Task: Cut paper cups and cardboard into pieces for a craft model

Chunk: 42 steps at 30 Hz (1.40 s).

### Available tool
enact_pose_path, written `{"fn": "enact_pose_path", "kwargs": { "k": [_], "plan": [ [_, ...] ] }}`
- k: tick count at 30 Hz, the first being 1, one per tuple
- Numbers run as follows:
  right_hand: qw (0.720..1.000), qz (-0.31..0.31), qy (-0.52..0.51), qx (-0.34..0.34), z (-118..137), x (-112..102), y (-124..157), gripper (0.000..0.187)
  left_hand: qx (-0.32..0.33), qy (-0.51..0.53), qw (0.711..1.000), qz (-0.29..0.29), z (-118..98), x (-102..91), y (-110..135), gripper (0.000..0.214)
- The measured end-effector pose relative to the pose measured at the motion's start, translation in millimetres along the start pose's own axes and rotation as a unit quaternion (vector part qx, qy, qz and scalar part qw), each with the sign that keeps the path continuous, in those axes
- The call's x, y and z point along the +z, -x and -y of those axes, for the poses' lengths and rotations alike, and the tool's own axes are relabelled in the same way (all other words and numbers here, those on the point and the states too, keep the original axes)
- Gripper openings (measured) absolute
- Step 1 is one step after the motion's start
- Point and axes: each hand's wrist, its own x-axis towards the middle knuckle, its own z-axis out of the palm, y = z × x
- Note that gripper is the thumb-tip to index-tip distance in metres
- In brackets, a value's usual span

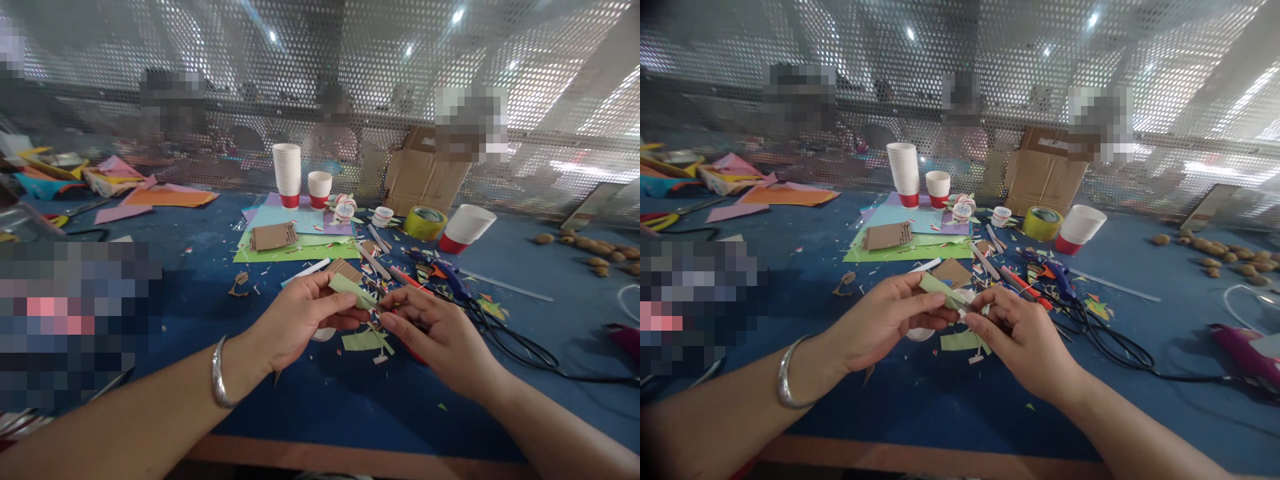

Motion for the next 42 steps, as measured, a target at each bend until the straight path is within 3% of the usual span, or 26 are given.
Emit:
{"fn": "enact_pose_path", "kwargs": {
  "k": [42],
  "plan": [
    [0.999,0.044,-0.011,-0.003,1.6,1.5,0.4,0.032,-0.063,-0.008,0.998,0.020,0.6,0.2,3.9,0.025]
  ]
}}
